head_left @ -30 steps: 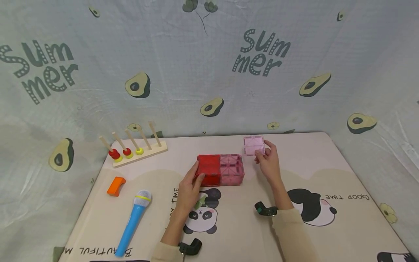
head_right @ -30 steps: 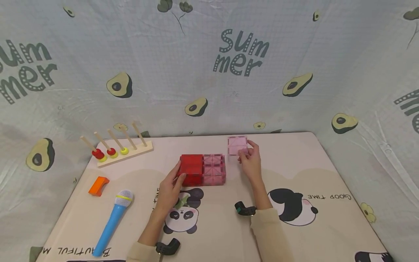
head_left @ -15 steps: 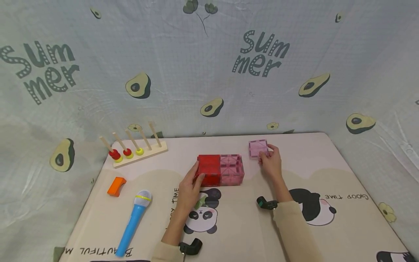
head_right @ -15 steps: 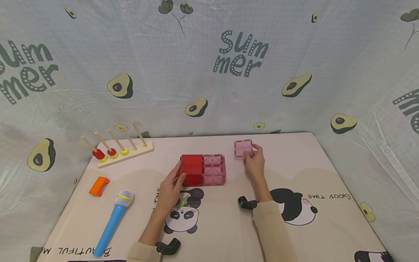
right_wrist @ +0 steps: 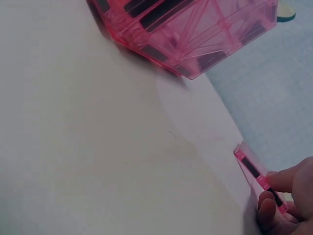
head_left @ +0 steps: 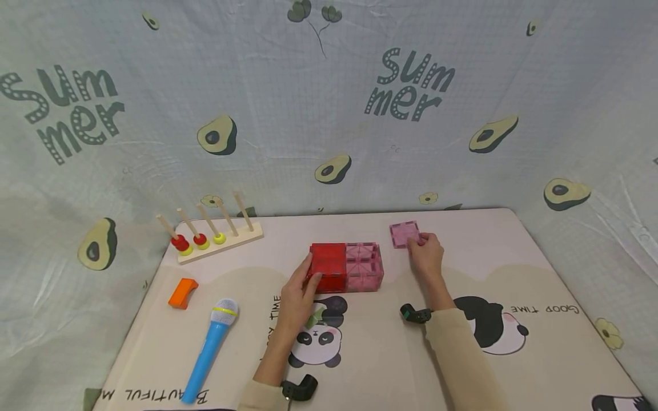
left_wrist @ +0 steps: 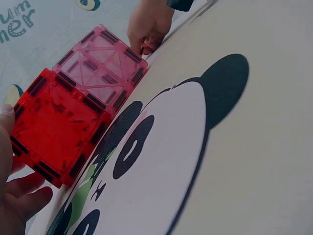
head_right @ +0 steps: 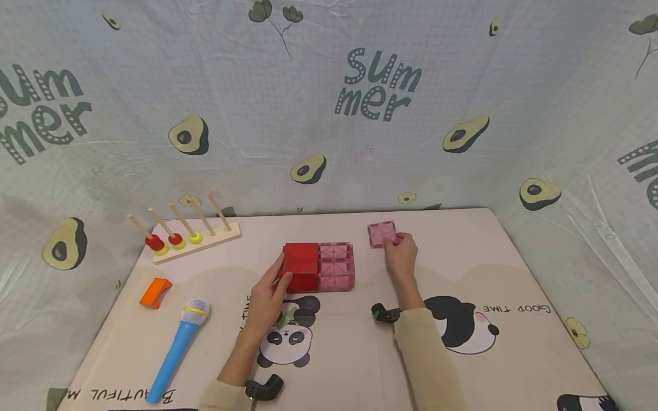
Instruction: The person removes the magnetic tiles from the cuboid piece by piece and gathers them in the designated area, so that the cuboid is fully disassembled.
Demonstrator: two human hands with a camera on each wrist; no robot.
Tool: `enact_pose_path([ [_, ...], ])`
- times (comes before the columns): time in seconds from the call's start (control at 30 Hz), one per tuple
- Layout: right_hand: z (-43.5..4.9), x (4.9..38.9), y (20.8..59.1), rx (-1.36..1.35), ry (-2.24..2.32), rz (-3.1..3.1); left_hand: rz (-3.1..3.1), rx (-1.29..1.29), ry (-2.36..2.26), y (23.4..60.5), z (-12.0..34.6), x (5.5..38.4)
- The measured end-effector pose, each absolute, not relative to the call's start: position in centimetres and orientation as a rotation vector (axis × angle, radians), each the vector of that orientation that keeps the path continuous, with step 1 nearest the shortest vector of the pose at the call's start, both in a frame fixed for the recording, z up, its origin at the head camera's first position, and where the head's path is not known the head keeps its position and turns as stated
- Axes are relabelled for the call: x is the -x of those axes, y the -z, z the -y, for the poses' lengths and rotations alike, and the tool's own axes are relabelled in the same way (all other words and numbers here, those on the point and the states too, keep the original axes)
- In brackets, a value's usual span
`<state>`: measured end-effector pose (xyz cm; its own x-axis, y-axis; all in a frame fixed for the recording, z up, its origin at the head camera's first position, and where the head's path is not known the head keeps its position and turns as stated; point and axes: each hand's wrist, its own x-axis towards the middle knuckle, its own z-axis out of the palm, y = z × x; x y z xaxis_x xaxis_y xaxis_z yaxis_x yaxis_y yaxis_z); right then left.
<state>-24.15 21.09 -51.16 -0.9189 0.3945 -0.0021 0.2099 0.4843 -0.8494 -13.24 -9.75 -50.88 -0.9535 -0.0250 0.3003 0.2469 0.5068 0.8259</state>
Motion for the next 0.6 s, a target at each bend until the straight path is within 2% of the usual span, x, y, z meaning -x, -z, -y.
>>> enact_pose_path([
  [0.6,-19.8,24.1,51.8,0.519,-1.284,2.45,2.473,0.204,1.419,51.2,9.8,13.4],
])
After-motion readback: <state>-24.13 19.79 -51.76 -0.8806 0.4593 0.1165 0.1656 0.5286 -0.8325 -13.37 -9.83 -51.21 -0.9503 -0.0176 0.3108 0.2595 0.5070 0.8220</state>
